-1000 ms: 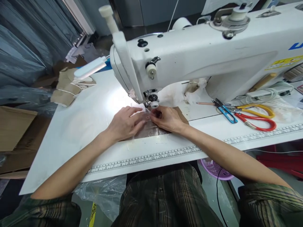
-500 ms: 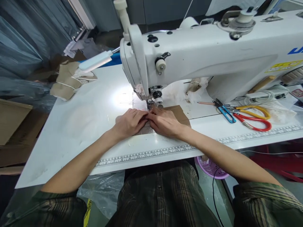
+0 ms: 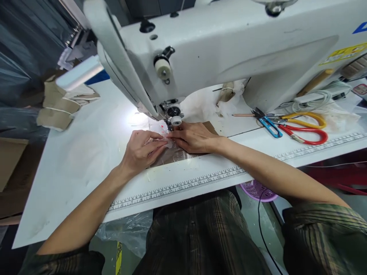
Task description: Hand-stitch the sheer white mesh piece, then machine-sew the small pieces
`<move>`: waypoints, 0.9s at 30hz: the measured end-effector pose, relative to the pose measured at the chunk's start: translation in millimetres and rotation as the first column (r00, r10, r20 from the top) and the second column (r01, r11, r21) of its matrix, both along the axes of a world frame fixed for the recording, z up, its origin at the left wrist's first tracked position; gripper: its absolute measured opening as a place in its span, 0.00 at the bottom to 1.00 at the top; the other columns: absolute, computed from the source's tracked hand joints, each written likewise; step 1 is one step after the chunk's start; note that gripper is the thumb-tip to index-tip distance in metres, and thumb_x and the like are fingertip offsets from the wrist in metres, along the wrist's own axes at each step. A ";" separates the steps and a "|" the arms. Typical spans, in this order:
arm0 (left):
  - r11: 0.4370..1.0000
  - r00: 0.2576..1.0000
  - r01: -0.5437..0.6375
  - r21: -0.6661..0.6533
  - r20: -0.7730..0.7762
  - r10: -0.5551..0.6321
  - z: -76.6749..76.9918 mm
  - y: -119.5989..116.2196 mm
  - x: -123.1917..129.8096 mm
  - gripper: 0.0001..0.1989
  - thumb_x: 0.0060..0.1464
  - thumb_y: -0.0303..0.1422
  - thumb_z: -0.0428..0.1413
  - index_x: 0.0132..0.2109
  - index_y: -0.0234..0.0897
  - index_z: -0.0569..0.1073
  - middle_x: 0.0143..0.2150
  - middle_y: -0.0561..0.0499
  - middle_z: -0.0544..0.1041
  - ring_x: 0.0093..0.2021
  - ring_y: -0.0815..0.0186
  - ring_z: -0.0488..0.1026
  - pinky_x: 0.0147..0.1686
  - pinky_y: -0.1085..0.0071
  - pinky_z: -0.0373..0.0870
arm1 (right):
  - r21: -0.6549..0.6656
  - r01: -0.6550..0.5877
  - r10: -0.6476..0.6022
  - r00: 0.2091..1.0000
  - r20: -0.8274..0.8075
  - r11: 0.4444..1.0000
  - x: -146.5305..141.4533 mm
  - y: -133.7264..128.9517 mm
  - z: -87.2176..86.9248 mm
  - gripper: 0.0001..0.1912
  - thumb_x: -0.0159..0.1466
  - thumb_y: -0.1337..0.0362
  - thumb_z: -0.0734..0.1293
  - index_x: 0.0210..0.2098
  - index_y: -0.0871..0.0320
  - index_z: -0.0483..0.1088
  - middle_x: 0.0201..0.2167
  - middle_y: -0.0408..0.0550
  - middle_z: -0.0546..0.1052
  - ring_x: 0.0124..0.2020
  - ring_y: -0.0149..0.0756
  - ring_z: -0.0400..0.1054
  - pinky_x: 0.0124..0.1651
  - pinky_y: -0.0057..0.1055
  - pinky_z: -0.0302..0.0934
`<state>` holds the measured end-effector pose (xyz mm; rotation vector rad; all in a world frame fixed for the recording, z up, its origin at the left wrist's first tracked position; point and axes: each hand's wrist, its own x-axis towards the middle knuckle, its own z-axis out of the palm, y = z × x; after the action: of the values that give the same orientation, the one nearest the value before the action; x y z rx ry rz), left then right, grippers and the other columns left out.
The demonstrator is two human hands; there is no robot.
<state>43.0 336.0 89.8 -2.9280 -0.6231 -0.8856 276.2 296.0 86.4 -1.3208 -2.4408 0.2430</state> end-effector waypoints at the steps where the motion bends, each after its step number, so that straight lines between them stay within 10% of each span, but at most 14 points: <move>1: 1.000 1.000 -0.001 -0.002 -0.012 0.001 0.3 -0.1 1.0 0.04 0.61 0.30 0.57 0.40 0.41 0.77 0.40 0.49 0.81 0.38 0.64 0.76 0.41 0.60 0.67 | 0.003 -0.002 0.002 1.000 0.013 1.000 0.0 0.0 -1.2 0.20 0.68 0.62 0.60 0.57 0.51 0.73 0.44 0.52 0.77 0.33 0.36 0.66 0.28 0.30 0.47; 27: 0.997 0.990 0.072 0.027 -0.123 -0.069 -2.9 -0.6 -0.3 0.07 0.61 0.27 0.55 0.40 0.40 0.78 0.42 0.49 0.82 0.37 0.63 0.76 0.44 0.56 0.67 | 0.031 -0.008 0.008 1.000 -0.012 0.999 1.9 -5.7 -6.5 0.20 0.68 0.63 0.60 0.57 0.53 0.73 0.48 0.54 0.74 0.40 0.39 0.67 0.34 0.31 0.58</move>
<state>42.8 335.5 86.9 -2.9649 -0.4971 -0.7074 278.1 290.3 79.9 -1.2930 -2.4308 0.2143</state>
